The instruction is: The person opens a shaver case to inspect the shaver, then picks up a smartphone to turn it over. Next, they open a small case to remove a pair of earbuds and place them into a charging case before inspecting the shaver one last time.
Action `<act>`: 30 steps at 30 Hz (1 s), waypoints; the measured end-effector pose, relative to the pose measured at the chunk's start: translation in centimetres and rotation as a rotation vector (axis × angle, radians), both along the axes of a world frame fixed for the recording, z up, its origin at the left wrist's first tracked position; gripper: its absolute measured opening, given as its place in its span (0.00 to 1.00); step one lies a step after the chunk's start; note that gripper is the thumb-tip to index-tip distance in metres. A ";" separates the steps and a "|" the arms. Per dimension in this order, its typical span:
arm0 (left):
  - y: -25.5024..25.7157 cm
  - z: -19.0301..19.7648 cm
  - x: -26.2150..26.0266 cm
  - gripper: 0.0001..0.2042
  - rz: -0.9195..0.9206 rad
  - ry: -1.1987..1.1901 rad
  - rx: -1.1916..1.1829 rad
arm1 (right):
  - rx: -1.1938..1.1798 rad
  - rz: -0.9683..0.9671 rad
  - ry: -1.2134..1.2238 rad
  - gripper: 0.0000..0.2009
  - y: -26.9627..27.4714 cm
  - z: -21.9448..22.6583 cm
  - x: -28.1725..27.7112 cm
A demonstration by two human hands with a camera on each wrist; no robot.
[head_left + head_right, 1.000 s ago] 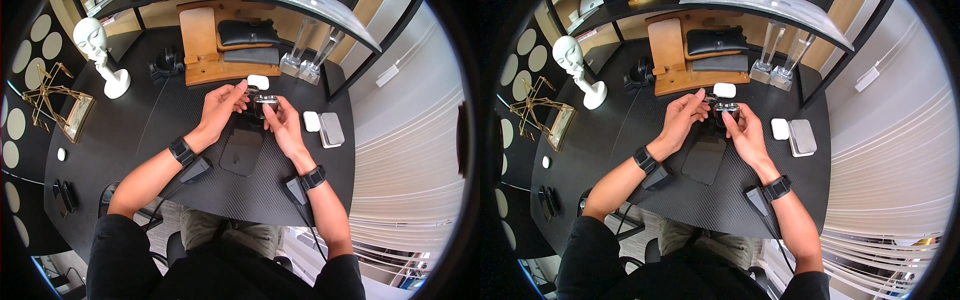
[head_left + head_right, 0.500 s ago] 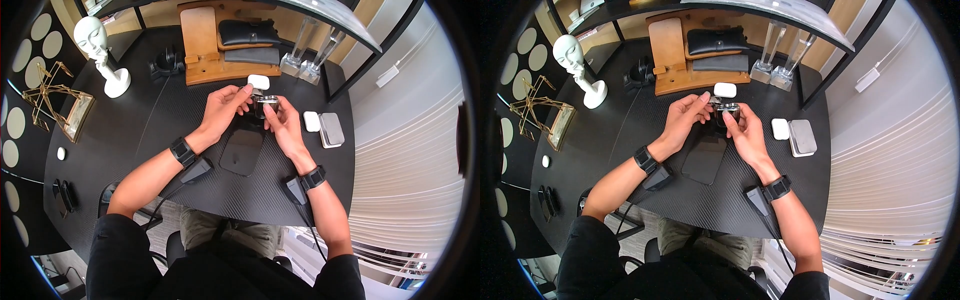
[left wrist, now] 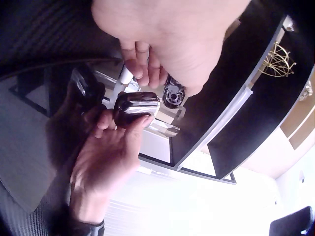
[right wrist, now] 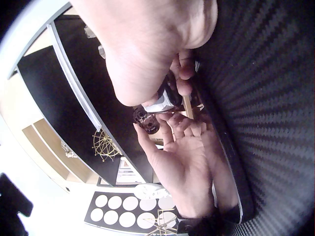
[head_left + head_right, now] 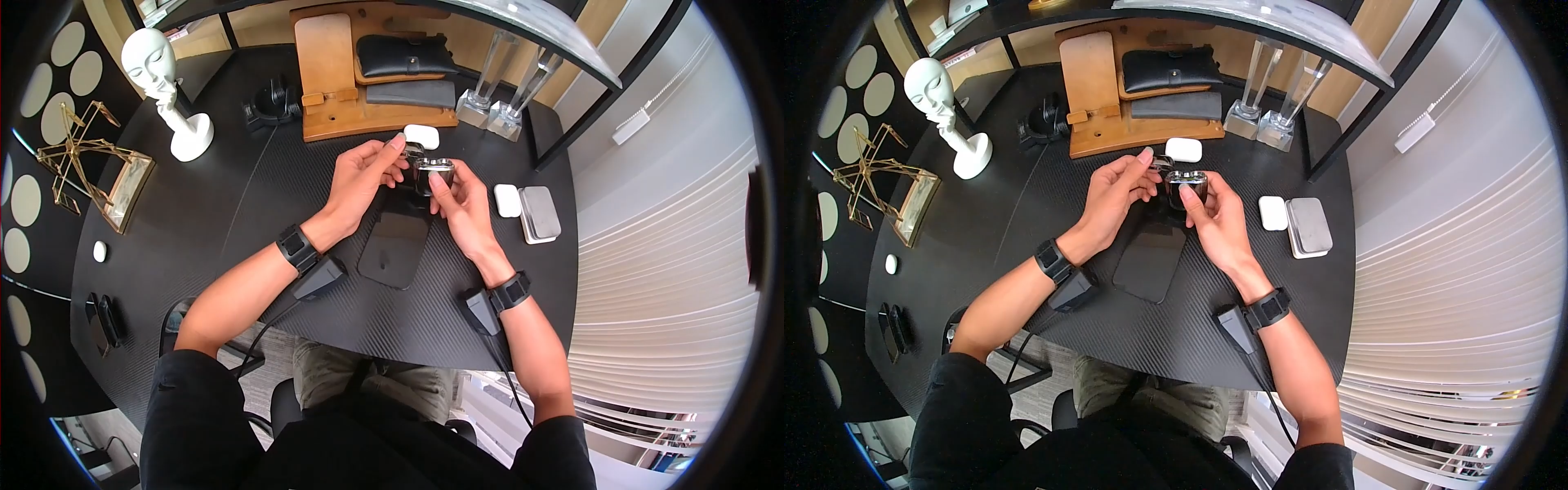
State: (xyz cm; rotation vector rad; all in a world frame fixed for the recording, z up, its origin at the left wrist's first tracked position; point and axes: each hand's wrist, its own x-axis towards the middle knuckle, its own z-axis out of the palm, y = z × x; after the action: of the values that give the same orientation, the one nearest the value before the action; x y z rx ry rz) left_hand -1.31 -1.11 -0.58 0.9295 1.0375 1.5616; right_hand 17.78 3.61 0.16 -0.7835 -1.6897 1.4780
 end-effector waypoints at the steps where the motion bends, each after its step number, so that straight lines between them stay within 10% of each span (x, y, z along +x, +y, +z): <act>1: 0.0 0.1 0.1 0.17 -0.003 0.042 0.007 | 0.004 0.001 -0.003 0.11 0.0 -0.1 0.0; 30: 0.0 0.0 0.1 0.16 0.003 0.004 0.008 | 0.002 0.015 0.007 0.13 -0.1 0.1 0.0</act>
State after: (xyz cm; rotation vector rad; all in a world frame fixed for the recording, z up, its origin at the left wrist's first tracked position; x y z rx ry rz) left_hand -1.24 -1.12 -0.59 0.9372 1.0359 1.5683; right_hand 17.79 3.52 0.22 -0.7654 -1.6948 1.4877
